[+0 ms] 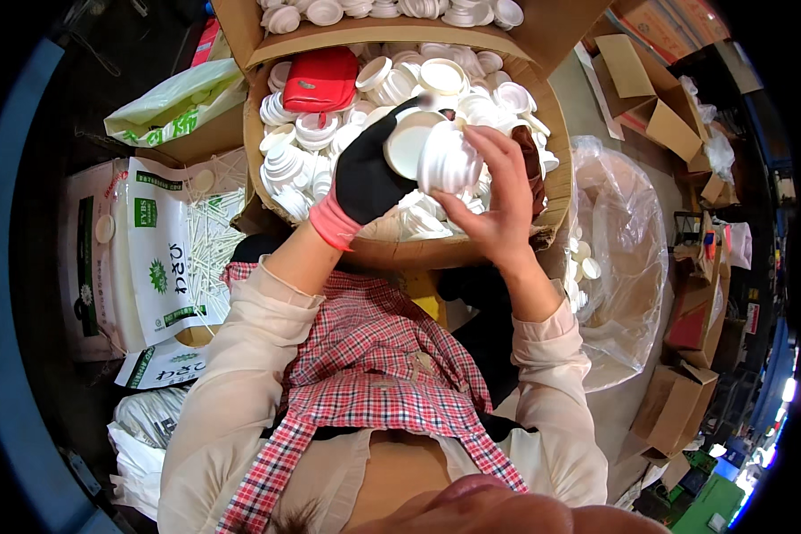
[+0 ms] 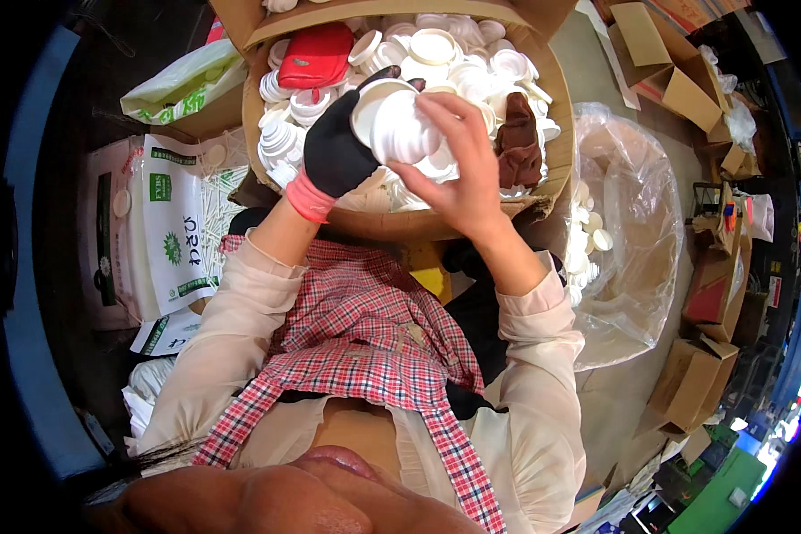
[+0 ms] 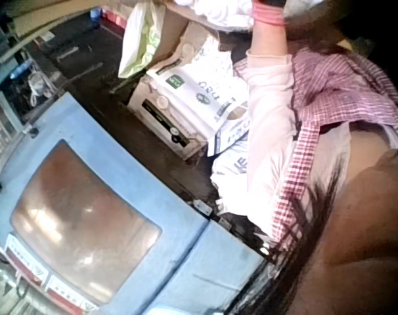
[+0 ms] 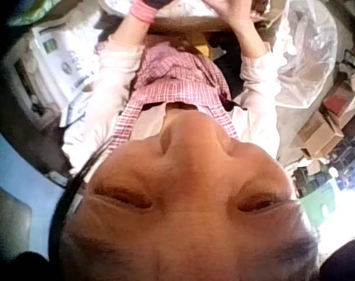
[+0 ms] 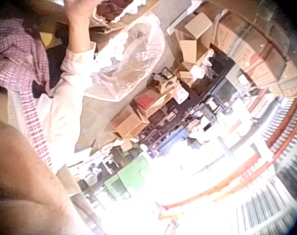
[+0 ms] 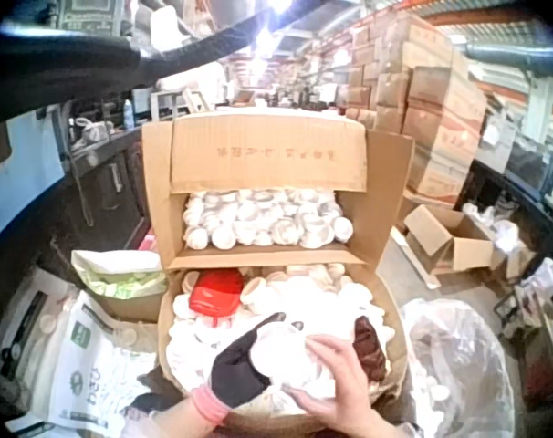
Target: The person repeatedly picks up small white plastic containers and lids from a cardboard box, aligns them, and snaps them together. The person then places the assembled units back into the box. The person also briefly handles a red plastic case and a brown cloth.
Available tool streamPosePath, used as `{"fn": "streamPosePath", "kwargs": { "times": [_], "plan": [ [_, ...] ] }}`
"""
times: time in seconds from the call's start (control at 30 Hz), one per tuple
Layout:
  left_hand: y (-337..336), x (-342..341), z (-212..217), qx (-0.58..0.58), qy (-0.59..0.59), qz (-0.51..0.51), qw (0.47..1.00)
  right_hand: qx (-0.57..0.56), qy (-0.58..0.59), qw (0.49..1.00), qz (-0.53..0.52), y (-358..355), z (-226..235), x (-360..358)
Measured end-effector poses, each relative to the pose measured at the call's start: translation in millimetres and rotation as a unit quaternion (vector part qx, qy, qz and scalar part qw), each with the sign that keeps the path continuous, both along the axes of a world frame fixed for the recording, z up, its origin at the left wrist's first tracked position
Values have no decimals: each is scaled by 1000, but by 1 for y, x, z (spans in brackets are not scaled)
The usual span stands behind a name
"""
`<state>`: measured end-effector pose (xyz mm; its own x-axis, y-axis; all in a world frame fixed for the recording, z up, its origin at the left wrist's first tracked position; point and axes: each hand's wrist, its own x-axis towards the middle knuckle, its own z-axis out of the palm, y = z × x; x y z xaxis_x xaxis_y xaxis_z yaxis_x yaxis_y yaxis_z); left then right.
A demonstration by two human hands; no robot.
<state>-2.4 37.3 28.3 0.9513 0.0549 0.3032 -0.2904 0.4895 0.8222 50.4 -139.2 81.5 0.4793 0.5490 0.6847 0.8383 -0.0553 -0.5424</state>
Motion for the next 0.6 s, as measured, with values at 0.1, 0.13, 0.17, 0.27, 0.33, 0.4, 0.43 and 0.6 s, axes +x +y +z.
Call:
{"fn": "streamPosePath", "kwargs": {
  "times": [0.1, 0.13, 0.17, 0.27, 0.33, 0.4, 0.43, 0.6],
  "plan": [
    [-8, 2, -2, -267, 63, -92, 957, 2, -69, 998, -14, 6, -10, -5],
    [-9, 2, -4, -304, 87, -99, 943, 2, -73, 997, -23, 6, -11, -6],
    [-11, 2, -4, -312, 58, -118, 941, 2, -76, 997, -31, 6, -13, -8],
    [-13, -1, 3, -333, -14, -178, 926, 4, -87, 996, -37, 7, -16, -7],
    [-17, -3, 2, -218, -5, -92, 972, 1, -96, 995, -38, 7, -16, -7],
    [-17, -4, 5, -213, 2, -84, 974, -2, -108, 993, -41, 8, -14, -8],
    [-16, -4, 8, -267, 6, -121, 956, -6, -111, 993, -40, 9, -13, -8],
    [-14, -4, 9, -204, 20, -83, 975, -19, -115, 993, -30, 9, -10, -8]
  ]
}}
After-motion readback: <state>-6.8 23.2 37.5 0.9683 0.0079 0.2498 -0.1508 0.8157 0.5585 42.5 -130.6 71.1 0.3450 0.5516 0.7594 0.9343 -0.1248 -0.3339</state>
